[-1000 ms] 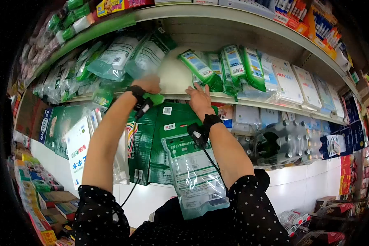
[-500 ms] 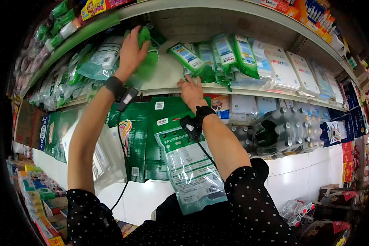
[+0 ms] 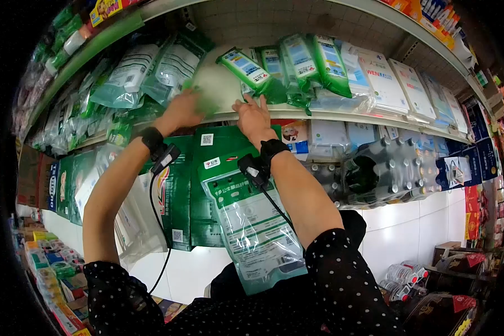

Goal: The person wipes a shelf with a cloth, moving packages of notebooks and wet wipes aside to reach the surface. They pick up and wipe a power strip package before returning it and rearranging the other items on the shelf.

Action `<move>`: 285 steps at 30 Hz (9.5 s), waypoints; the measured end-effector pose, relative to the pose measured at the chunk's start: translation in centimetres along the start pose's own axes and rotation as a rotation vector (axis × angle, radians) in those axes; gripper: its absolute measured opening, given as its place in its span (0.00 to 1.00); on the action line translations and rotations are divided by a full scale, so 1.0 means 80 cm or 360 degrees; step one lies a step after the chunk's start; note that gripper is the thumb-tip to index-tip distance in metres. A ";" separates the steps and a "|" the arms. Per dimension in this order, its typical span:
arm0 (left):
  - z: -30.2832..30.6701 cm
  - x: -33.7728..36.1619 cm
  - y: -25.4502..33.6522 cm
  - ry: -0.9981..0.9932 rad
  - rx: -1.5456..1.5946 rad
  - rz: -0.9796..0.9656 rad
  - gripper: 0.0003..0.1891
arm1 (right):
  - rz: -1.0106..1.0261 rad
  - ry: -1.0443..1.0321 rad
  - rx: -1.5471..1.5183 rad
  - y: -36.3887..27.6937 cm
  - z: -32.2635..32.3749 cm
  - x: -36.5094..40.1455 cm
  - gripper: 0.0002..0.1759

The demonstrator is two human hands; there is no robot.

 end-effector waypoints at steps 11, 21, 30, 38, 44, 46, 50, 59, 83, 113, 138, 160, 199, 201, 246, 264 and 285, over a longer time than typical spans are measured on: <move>-0.050 -0.061 0.015 0.0082 0.0474 -0.0475 0.19 | -0.0153 -0.0199 0.0088 -0.015 0.018 -0.005 0.26; -0.025 -0.145 -0.010 -0.0262 0.0180 0.0150 0.32 | 0.0058 0.0070 -0.0093 -0.004 0.005 0.000 0.27; -0.026 -0.206 -0.002 -0.0376 0.0016 0.0721 0.31 | -0.0006 0.0011 -0.0053 -0.007 0.007 -0.002 0.24; 0.017 -0.162 0.024 -0.0389 -0.0180 0.0742 0.18 | -0.0069 0.0006 -0.0081 -0.007 0.005 -0.002 0.24; -0.010 -0.114 0.015 -0.0484 -0.0251 0.0441 0.20 | -0.0082 0.0011 -0.0075 -0.008 0.006 0.000 0.26; 0.000 -0.093 0.015 -0.0488 -0.0191 0.0408 0.18 | -0.0122 -0.0016 -0.0086 -0.007 0.005 -0.001 0.26; 0.039 -0.056 0.026 -0.0592 -0.0202 0.0435 0.19 | -0.0147 -0.0059 -0.0040 -0.009 0.008 -0.001 0.27; 0.090 -0.027 -0.021 -0.1010 0.0088 0.0414 0.22 | -0.0083 0.0011 -0.0098 0.002 0.001 0.000 0.25; 0.044 -0.036 -0.031 -0.0934 0.0015 0.0092 0.28 | -0.0049 0.0028 -0.0121 0.004 -0.003 0.000 0.23; -0.036 -0.143 -0.004 -0.0300 0.0324 -0.0110 0.29 | 0.0022 0.0126 -0.0086 -0.009 0.006 0.005 0.21; -0.041 -0.262 -0.040 -0.0165 0.0121 0.0604 0.19 | -0.0096 0.0046 -0.0135 -0.011 0.010 0.003 0.25; 0.062 -0.043 0.020 -0.0635 -0.0055 0.0335 0.18 | 0.0208 0.0038 -0.0912 -0.003 0.089 0.080 0.16; 0.262 0.106 0.288 -0.0803 0.1798 -0.0605 0.34 | -0.0670 0.1462 -0.2557 -0.005 0.226 0.347 0.17; 0.237 0.090 0.266 -0.0635 0.1754 -0.0579 0.30 | -0.0722 0.1586 -0.2715 0.033 0.211 0.341 0.17; 0.048 -0.092 0.047 -0.0161 0.0107 0.0437 0.20 | -0.1259 0.1660 -0.3983 0.196 0.134 0.287 0.16; 0.050 -0.162 0.130 -0.0234 -0.0127 -0.0225 0.24 | -0.1167 0.1651 -0.4079 0.205 0.145 0.290 0.16; 0.054 -0.101 0.013 0.0532 0.0153 0.0165 0.19 | -0.1196 0.1678 -0.4110 0.212 0.146 0.293 0.15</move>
Point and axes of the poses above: each hand's wrist, its own x-axis away from the middle knuckle, its own z-axis out of the back of the hand, y = z × x, the point moved 1 cm from there along -x, towards the middle knuckle, and after that the axes turned 8 degrees about -x, right-handed, at the moved point
